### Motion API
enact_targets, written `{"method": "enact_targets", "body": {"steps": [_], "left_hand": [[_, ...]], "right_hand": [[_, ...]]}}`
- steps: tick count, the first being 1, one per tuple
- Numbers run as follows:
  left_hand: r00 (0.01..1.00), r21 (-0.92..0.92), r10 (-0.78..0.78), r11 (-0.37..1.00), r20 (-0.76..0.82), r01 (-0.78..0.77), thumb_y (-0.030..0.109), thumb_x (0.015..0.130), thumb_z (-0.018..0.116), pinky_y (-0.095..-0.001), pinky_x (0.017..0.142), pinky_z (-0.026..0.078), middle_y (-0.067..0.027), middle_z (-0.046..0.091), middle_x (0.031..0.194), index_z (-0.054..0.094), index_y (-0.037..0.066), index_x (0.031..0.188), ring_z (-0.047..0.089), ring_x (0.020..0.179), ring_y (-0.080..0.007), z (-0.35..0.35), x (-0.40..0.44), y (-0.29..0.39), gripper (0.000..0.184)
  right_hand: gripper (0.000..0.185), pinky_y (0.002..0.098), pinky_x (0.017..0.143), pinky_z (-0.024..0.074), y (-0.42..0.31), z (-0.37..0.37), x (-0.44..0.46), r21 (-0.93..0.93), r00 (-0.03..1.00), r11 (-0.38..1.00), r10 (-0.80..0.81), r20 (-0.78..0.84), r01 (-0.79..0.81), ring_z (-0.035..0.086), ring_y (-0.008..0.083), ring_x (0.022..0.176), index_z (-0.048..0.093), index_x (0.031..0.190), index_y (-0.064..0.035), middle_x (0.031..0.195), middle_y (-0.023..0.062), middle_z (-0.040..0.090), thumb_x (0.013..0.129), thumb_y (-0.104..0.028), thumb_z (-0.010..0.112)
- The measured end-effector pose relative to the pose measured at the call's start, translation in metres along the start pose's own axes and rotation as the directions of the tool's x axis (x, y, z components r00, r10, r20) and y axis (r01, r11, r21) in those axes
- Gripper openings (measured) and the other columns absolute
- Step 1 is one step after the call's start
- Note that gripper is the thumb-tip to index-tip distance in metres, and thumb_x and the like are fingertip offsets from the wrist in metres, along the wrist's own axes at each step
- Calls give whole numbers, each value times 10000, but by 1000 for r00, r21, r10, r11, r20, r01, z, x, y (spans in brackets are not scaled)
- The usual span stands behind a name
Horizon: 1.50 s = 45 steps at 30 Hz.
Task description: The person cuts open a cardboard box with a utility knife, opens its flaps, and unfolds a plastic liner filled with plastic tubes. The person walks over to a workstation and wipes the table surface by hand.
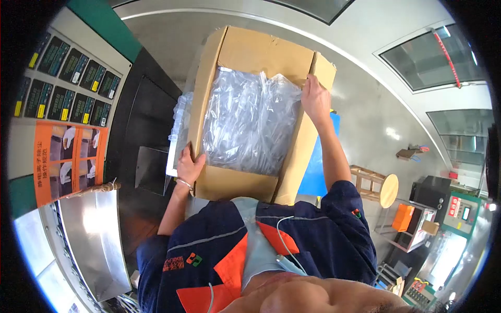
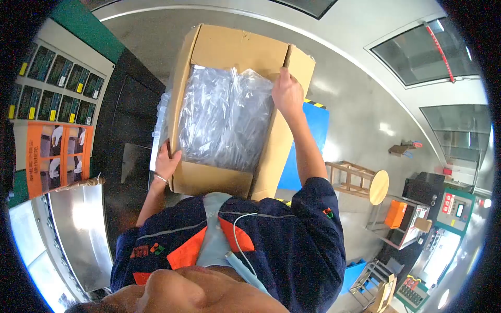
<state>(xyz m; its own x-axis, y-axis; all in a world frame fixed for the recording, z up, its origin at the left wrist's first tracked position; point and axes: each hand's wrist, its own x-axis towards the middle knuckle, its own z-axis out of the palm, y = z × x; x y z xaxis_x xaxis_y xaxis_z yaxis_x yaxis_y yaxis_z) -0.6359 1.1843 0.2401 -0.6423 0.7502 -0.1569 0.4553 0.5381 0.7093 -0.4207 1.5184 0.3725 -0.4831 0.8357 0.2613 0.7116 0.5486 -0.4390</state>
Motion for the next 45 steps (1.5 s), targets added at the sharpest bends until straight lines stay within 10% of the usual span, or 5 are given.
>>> {"method": "enact_targets", "body": {"steps": [7, 15, 21, 24, 45], "left_hand": [[978, -221, 34, 975, 205, 13, 156, 742, 635, -353, 1036, 304, -246, 380, 1328, 223, -14, 1376, 373, 1252, -328, -21, -8, -6, 775], [987, -237, -17, 970, 162, 56, 70, 781, 554, -343, 1041, 291, -202, 393, 1329, 249, 11, 1375, 380, 1248, -300, -31, -33, 10, 670], [990, -474, -128, 869, 66, 144, 37, 782, 488, -317, 1020, 300, -173, 408, 1341, 279, 61, 1392, 398, 1236, -251, -39, -88, 18, 644], [990, -552, -135, 822, 47, 139, 33, 774, 446, -292, 1063, 226, -159, 326, 1418, 286, 13, 1386, 277, 1330, -225, -42, -111, 11, 633], [650, -248, -242, 785, 720, 567, 514, 855, 502, -259, 414, 441, -90, 618, 614, 633, -11, 780, 574, 440, -147, -30, -208, -99, 546]], "right_hand": [[350, 419, 634, 495, -5, 23, 33, -212, 990, 968, 132, -43, -138, 626, 371, 682, 478, 1124, 0, 765, 194, 643, 825, -180, 508], [325, 333, 555, 475, 22, -9, 51, 921, 978, 372, 205, 43, -119, 580, 166, 635, 475, 1177, -26, 803, 39, 609, 892, -168, 537], [638, 403, 956, 397, 24, 40, 130, -225, 754, 887, -462, -467, 404, 530, 363, 1110, 455, 1257, -1, 1102, 234, 593, 906, -528, 383], [725, 448, 1020, 306, 28, 40, 164, -168, 950, 983, -15, 311, 71, 445, 397, 1187, 563, 1157, 4, 1134, 252, 565, 885, -612, 294], [464, 460, 940, 331, -84, 54, -59, -295, 747, 693, -649, 142, 658, 428, 297, 1196, 445, 1271, -118, 1293, 134, 461, 861, -307, 550]]}}
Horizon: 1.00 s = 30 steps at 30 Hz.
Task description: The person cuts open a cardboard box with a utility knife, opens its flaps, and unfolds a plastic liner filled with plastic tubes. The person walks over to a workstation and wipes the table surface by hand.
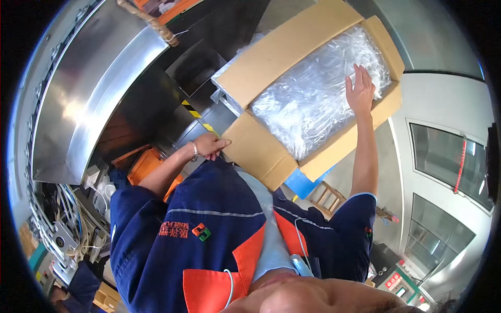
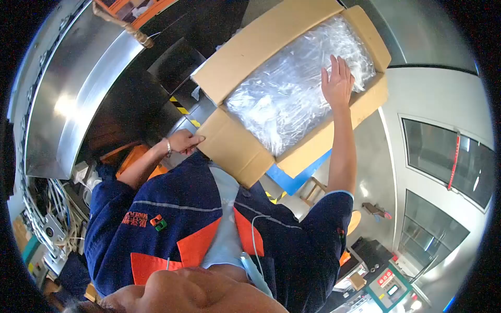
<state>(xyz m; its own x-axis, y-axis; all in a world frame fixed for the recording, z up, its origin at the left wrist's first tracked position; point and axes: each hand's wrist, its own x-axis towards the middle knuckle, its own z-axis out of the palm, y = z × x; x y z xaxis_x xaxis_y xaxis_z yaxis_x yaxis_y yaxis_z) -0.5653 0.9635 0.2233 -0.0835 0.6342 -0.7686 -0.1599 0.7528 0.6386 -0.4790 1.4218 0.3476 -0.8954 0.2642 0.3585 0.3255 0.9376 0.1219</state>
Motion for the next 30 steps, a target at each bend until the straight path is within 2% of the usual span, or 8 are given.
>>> {"method": "enact_targets", "body": {"steps": [4, 9, 14, 17, 19, 23, 27, 30], "left_hand": [[991, 32, 47, 999, -125, -43, 538, 785, 576, -267, 400, 436, -75, 611, 567, 652, 20, 661, 576, 448, -134, 2, 54, -23, 539], [896, -570, -35, 782, -444, -252, 235, 755, 673, -272, 486, 483, -104, 635, 671, 572, -12, 1042, 611, 576, -140, 34, 154, 0, 391], [959, -789, 97, 551, -265, -273, 142, 762, 624, -305, 565, 528, -130, 644, 796, 521, -90, 1054, 632, 676, -188, 28, 147, 4, 387], [983, -124, 121, 983, -140, -139, 277, 812, 610, -300, 567, 538, -127, 655, 762, 624, -36, 837, 650, 641, -205, -6, 107, 0, 315], [1000, 11, -3, 1000, -20, 3, 374, 849, 567, -307, 481, 526, -131, 657, 701, 621, -52, 795, 668, 616, -221, -23, 55, 46, 433], [955, 208, 282, 944, -95, -258, 323, 867, 558, -281, 508, 493, -112, 657, 724, 609, -18, 851, 636, 570, -180, -23, 43, 130, 345], [524, 464, 792, 609, -313, -643, 299, 788, 653, -313, 590, 483, -93, 635, 765, 578, 27, 847, 612, 649, -195, 22, 78, 226, 289], [478, 725, 811, 547, -337, -419, 301, 754, 688, -380, 623, 489, -102, 615, 911, 549, 57, 880, 620, 746, -258, 54, 105, 279, 308]], "right_hand": [[489, 475, 956, 325, -4, 15, -13, -74, 986, 993, 106, 132, -97, 418, 313, 1203, 420, 1291, -114, 1317, 137, 440, 864, -321, 538], [547, 472, 950, 346, -8, 20, -18, -63, 931, 963, 271, 246, -264, 466, 339, 1149, 370, 1322, -96, 1289, 172, 459, 859, -342, 526], [530, 469, 923, 378, 10, 11, -35, -178, 954, 967, 216, 209, -180, 571, 331, 997, 394, 1288, -70, 1102, 187, 581, 852, -346, 515], [495, 474, 908, 390, 13, -13, -42, -199, 856, 937, 345, 386, -287, 595, 341, 940, 433, 1249, -73, 988, 169, 633, 846, -348, 520], [420, 473, 890, 398, 18, -23, -40, -200, 762, 903, 429, 485, -381, 604, 349, 900, 499, 1159, -62, 930, 160, 646, 842, -338, 524], [294, 469, 807, 428, 20, -1, -26, -75, 967, 964, 255, 10, -254, 621, 346, 775, 548, 923, -52, 825, 152, 642, 824, -329, 559], [308, 445, 765, 450, -9, 10, 15, 118, 936, 928, 350, 44, -353, 628, 328, 747, 531, 921, -47, 818, 163, 639, 792, -316, 607], [340, 433, 750, 456, -14, 28, 25, 83, 924, 922, 369, 97, -377, 630, 319, 690, 500, 982, -49, 749, 145, 640, 788, -305, 613]]}}
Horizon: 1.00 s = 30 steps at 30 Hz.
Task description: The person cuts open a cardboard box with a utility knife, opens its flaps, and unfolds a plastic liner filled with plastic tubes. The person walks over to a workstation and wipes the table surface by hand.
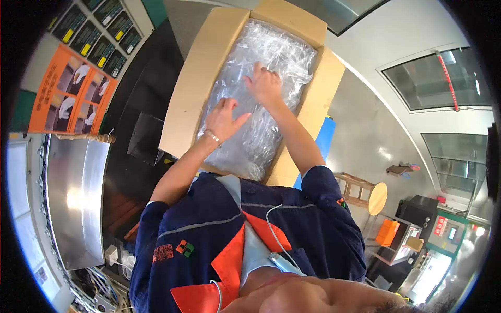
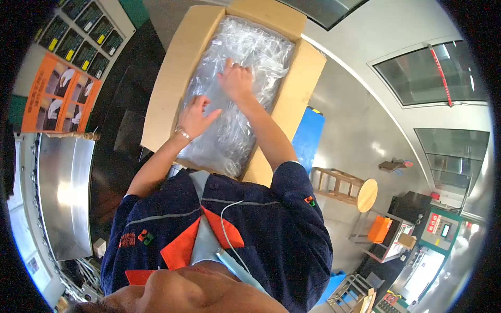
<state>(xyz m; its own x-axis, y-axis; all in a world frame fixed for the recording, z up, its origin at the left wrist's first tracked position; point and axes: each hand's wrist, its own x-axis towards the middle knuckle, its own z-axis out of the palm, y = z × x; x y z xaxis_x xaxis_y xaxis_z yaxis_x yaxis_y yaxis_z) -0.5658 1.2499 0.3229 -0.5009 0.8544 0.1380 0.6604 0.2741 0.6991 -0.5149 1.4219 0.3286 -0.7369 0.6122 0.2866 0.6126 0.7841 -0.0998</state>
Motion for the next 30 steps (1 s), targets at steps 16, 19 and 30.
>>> {"method": "enact_targets", "body": {"steps": [16, 19, 30], "left_hand": [[768, -723, -461, 691, -445, -4, 176, 910, 543, -174, 449, 265, 88, 435, 615, 587, 68, 795, 356, 521, 1, -76, 3, -81, 164], [711, -760, -569, 645, -413, 75, 193, 925, 519, -168, 422, 217, 96, 396, 557, 581, 60, 750, 300, 475, 17, -98, -12, -127, 228], [918, -272, 396, 886, 26, -374, 54, 817, 531, -398, 872, 438, -192, 597, 983, 573, 2, 960, 550, 982, -369, -35, 63, 13, 158]], "right_hand": [[518, 629, 857, 335, 101, -26, -38, -173, 973, 959, 209, -98, -224, 327, 380, 1245, 438, 1244, -114, 1358, 199, 344, 785, -304, 585], [522, 683, 856, 257, 137, -55, -32, -314, 921, 888, 239, -307, -336, 275, 473, 1255, 447, 1269, -94, 1366, 224, 343, 792, -275, 554], [235, 434, 889, 403, 97, -64, -18, 406, 988, 901, 135, 74, -154, 457, 341, 1144, 599, 992, -66, 1183, 185, 514, 768, -120, 558]]}}
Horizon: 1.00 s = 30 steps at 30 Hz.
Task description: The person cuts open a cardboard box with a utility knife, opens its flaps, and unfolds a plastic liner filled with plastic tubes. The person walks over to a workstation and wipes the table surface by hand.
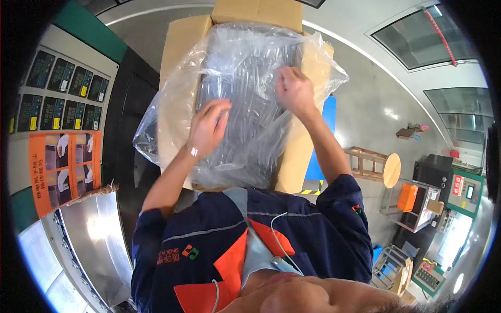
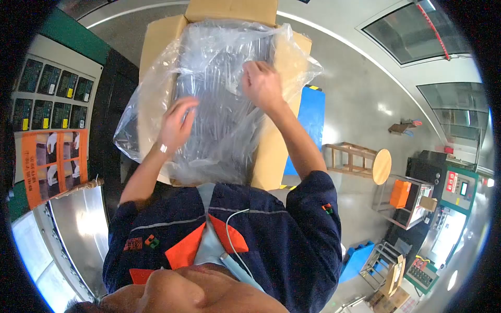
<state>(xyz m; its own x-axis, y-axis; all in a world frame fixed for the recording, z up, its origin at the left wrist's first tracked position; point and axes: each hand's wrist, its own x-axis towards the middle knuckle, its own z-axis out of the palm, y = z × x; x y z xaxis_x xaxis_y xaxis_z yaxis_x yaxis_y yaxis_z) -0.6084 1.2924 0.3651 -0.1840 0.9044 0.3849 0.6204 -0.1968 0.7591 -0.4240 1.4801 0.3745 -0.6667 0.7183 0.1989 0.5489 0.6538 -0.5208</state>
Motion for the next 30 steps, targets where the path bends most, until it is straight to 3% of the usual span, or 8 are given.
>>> {"method": "enact_targets", "body": {"steps": [5, 8, 14, 17, 21, 24, 26, 30], "left_hand": [[984, 544, 171, 822, 48, -169, 80, 822, 545, -432, 912, 406, -246, 480, 1178, 475, -3, 1154, 438, 1131, -412, -8, 95, -95, 350], [990, 521, -98, 843, -97, 134, 103, 807, 568, -447, 965, 362, -262, 398, 1270, 372, -2, 1263, 374, 1190, -437, -46, 146, -105, 508], [745, 249, 231, 964, -626, -90, 139, 784, 602, -470, 1017, 303, -241, 367, 1336, 380, 29, 1295, 361, 1228, -415, 17, 134, -58, 568], [948, 319, 297, 914, -111, -249, 143, 794, 602, -456, 1020, 302, -216, 377, 1343, 482, 47, 1225, 377, 1226, -400, 24, 142, -57, 457], [958, 412, 286, 870, 29, -272, 212, 831, 581, -417, 992, 346, -178, 494, 1257, 542, 48, 1172, 444, 1182, -356, -11, 199, -133, 380], [937, 293, 326, 890, 129, -350, 257, 858, 548, -386, 974, 366, -167, 543, 1206, 566, 48, 1157, 462, 1166, -341, -31, 241, -154, 365], [957, 136, 222, 959, 186, -249, 318, 896, 466, -387, 977, 368, -156, 554, 1204, 568, 25, 1152, 499, 1143, -297, -33, 261, -167, 402], [925, -405, -31, 893, 378, 196, 441, 944, 292, -370, 952, 397, -163, 576, 1164, 590, -12, 1112, 538, 1090, -251, -21, 282, -218, 568]], "right_hand": [[403, 547, 947, 308, 53, 6, 64, -497, 962, 849, 48, -268, -181, 338, 338, 1251, 521, 1134, -50, 1331, 167, 387, 767, -216, 549], [588, 623, 971, 220, 85, -10, 97, -482, 925, 852, 8, -380, -206, 228, 369, 1325, 382, 1315, -82, 1463, 173, 200, 775, -220, 567], [524, 547, 993, 247, 11, 3, 70, -341, 742, 937, -172, -648, -80, 349, 319, 1262, 424, 1267, -38, 1328, 180, 401, 777, -145, 572], [424, 471, 989, 295, 26, 22, 65, -276, 807, 958, -222, -547, 76, 446, 327, 1173, 489, 1190, -23, 1214, 173, 510, 791, -148, 563], [314, 424, 965, 340, 65, 8, 83, -334, 862, 941, -121, -492, -58, 503, 330, 1098, 551, 1093, -22, 1129, 171, 561, 804, -141, 548], [340, 410, 1002, 316, 106, -3, 100, -34, 932, 997, -76, -354, 68, 467, 349, 1155, 567, 1123, -31, 1196, 197, 531, 837, -207, 515], [441, 386, 1011, 315, 117, 2, 116, 206, 923, 962, -91, -373, 178, 454, 325, 1186, 557, 1156, -12, 1232, 194, 520, 905, -341, 406], [661, 349, 980, 351, 131, 10, 139, 731, 980, 679, 180, -89, -58, 480, 232, 1124, 550, 1141, 25, 1189, 151, 543, 932, -514, 229]]}}
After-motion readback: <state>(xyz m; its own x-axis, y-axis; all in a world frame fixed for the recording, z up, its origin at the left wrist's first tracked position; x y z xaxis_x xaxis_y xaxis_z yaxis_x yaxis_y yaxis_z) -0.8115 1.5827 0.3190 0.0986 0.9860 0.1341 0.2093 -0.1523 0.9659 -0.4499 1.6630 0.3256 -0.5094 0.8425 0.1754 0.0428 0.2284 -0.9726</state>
